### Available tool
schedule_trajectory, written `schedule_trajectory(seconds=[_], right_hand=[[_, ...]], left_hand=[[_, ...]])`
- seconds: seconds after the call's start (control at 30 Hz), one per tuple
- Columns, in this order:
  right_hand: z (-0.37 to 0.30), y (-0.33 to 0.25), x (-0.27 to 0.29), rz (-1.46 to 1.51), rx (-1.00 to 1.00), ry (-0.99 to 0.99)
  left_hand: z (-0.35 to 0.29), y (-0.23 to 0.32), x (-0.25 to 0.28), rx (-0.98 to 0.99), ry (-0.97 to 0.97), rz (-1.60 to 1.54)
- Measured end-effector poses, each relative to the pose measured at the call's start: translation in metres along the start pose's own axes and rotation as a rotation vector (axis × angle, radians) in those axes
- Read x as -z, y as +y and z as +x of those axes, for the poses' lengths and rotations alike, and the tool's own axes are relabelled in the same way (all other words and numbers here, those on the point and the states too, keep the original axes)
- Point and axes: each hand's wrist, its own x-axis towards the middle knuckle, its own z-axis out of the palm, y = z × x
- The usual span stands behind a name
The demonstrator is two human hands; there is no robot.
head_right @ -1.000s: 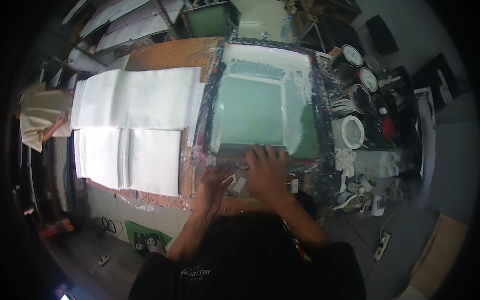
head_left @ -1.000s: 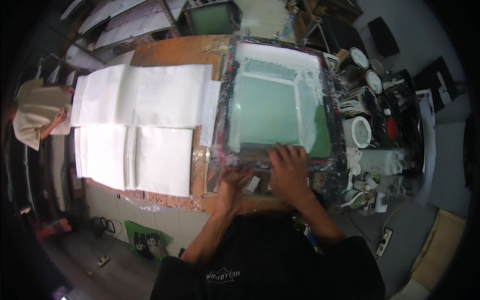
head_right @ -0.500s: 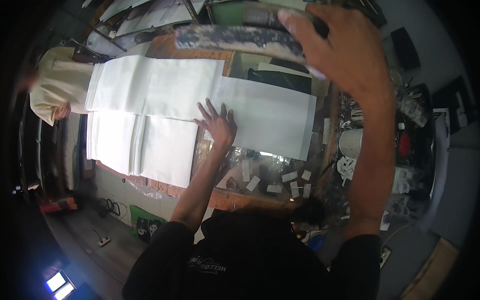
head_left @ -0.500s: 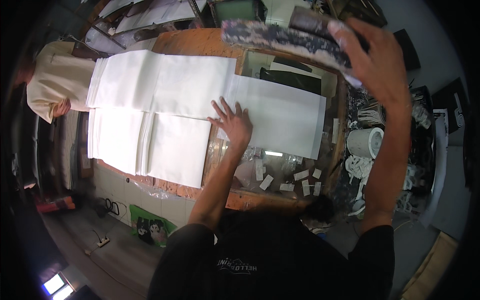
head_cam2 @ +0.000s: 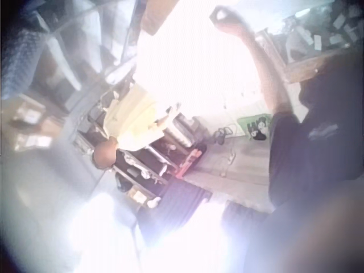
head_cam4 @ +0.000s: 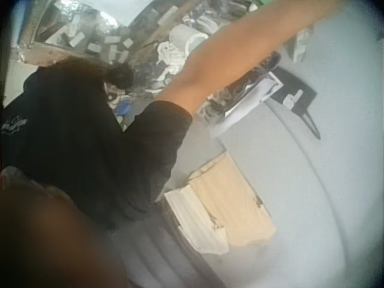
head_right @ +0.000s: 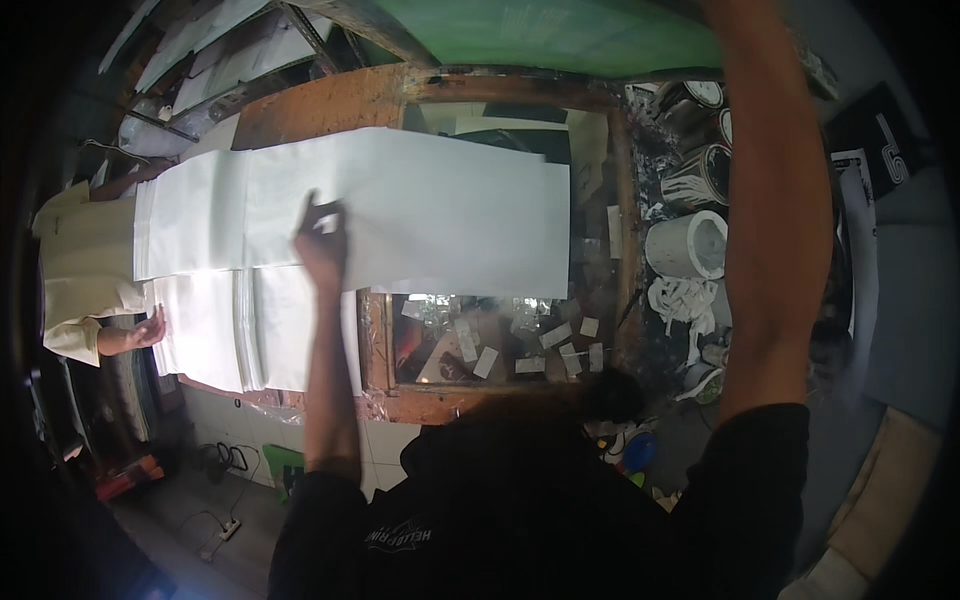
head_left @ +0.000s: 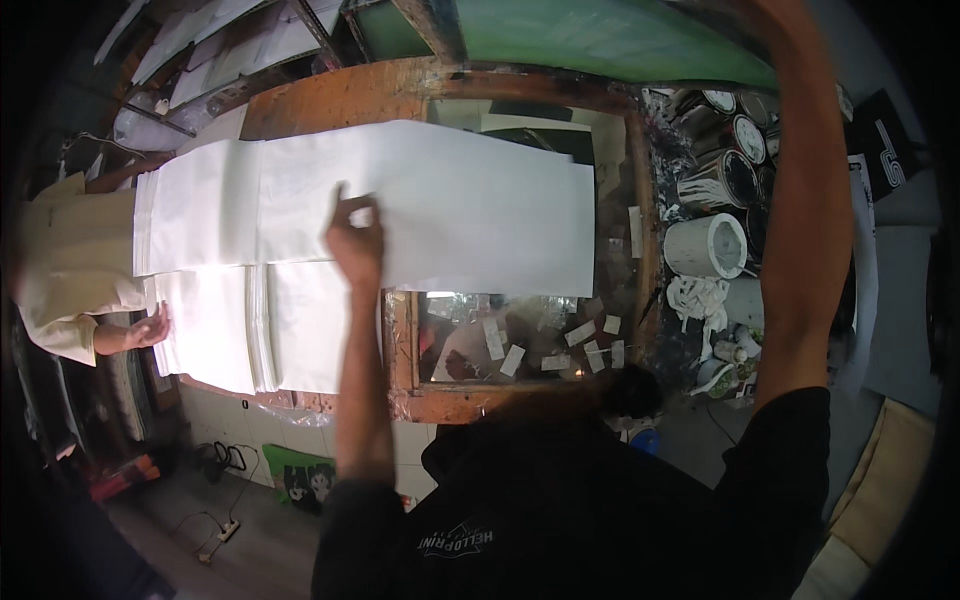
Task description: The person performs screen printing on white fabric pieces. They place a fabric piece under a screen, pull a squeegee across the screen to apply ink, then lift the screen and remove the printed fabric. This cycle repeats multiple times.
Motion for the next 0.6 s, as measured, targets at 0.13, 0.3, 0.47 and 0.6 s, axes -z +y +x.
schedule_trajectory(seconds=[0.13, 0.3, 0.47, 0.6], right_hand=[[0.025, 0.033, 0.008, -0.195, 0.111, 0.121], [0.018, 0.034, 0.005, -0.19, 0.094, 0.186], [0.014, 0.031, 0.007, -0.144, 0.062, 0.07], [0.008, 0.022, 0.0, -0.141, 0.118, 0.034]], left_hand=[[0.097, -0.085, 0.12, 0.011, 0.053, 0.416], [0.13, -0.115, 0.179, 0.044, 0.33, 0.925], [-0.038, 0.047, -0.01, -0.302, -0.14, -0.01], [-0.183, 0.152, -0.1, -0.234, -0.579, -0.059]])
